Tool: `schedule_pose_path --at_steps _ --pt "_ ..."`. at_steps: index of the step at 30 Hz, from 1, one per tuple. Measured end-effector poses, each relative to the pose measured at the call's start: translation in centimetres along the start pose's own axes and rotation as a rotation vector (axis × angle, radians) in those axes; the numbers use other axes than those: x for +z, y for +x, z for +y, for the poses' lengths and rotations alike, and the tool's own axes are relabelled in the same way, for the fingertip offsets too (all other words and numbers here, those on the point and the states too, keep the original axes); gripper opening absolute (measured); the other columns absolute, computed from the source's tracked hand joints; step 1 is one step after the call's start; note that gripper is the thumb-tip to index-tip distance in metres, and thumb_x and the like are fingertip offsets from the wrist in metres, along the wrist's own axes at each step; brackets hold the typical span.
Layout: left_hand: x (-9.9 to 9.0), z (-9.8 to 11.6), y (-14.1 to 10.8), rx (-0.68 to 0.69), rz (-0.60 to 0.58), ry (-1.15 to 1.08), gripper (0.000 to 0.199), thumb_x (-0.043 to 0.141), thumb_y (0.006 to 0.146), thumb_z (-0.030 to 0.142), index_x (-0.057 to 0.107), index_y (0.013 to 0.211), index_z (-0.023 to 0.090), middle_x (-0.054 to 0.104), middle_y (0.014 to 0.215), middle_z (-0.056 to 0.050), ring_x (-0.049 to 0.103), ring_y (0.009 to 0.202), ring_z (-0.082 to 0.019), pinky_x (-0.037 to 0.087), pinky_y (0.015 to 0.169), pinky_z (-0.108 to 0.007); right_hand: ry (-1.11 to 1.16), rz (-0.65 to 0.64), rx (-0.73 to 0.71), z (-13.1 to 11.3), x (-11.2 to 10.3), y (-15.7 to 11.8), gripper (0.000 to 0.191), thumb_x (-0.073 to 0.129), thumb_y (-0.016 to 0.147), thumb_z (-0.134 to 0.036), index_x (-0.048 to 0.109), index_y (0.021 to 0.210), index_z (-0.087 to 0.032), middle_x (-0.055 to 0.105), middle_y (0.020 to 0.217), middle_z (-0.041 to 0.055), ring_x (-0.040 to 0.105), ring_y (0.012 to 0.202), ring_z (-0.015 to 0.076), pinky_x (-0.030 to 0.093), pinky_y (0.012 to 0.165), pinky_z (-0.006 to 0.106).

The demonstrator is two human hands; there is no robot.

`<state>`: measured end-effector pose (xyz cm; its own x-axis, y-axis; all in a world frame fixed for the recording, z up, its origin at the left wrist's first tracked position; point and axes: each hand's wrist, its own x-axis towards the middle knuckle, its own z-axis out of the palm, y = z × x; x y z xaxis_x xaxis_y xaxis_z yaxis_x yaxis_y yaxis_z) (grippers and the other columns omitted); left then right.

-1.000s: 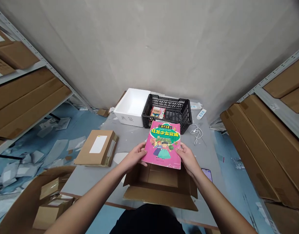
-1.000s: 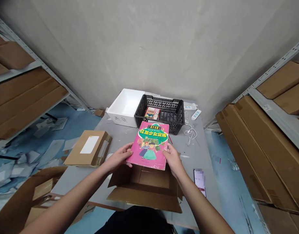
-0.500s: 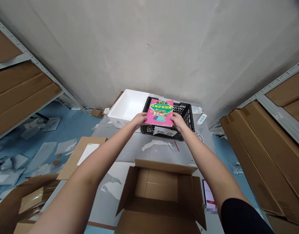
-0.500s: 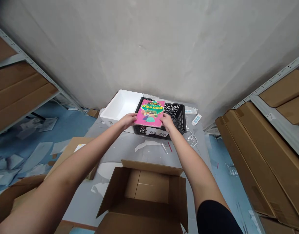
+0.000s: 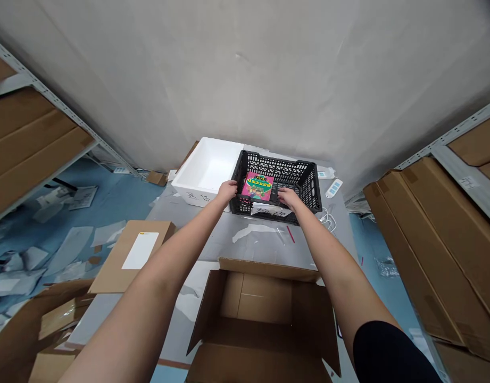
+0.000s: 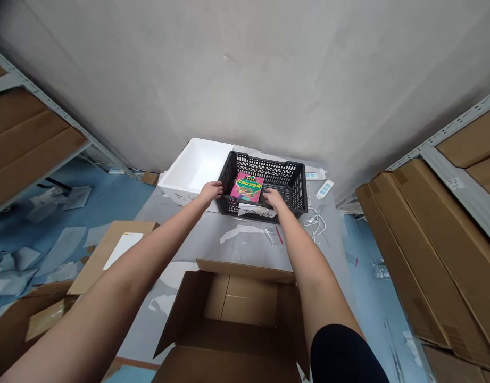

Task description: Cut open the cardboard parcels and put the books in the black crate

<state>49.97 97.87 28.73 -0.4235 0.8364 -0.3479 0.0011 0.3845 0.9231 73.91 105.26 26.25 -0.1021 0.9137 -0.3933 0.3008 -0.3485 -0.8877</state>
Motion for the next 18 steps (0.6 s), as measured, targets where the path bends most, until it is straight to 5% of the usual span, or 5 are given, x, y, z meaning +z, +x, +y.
schedule_pose_path --at_steps 4,8,13,18 --pt "-1.0 0.4 -3.3 0.0 -0.079 -0.042 0.045 0.069 0.076 0.023 0.061 0.118 0.01 0.068 0.108 -0.017 0.067 0.092 -0.02 0.051 0.081 -0.032 0.105 -0.064 -0.03 -0.8 -2.6 -3.5 0.03 0.063 0.08 -0.018 0.065 0.11 -0.018 0.073 0.102 0.0078 0.069 0.088 0.0135 0.054 0.087 0.03" --pt "-4.7 -1.0 -10.3 0.06 -0.256 -0.026 0.052 0.072 0.075 0.04 0.062 0.121 0.019 0.066 0.122 -0.013 0.064 0.107 -0.025 0.051 0.089 -0.035 0.204 -0.168 -0.173 1.0 -8.4 -10.8 0.033 0.071 0.08 -0.032 0.068 0.111 -0.024 0.071 0.116 0.0072 0.066 0.109 0.0202 0.048 0.103 0.039" --pt "-10.5 -6.6 -21.8 0.048 -0.151 0.146 0.072 0.073 0.072 0.052 0.054 0.135 0.024 0.054 0.14 -0.012 0.052 0.128 -0.031 0.044 0.104 -0.042 0.044 0.079 -0.18 8.6 -14.9 -23.8 0.057 0.073 0.076 -0.049 0.06 0.128 -0.028 0.06 0.136 0.009 0.051 0.13 0.0278 0.032 0.115 0.049" --pt "-11.6 -12.6 -29.9 -0.122 -0.103 0.291 0.081 0.07 0.072 0.054 0.046 0.142 0.022 0.048 0.146 -0.016 0.05 0.13 -0.033 0.044 0.104 -0.042 0.024 0.125 0.037 17.5 -13.7 -34.1 0.082 0.071 0.075 -0.057 0.043 0.146 -0.026 0.05 0.146 0.0115 0.045 0.135 0.0305 0.035 0.114 0.05"
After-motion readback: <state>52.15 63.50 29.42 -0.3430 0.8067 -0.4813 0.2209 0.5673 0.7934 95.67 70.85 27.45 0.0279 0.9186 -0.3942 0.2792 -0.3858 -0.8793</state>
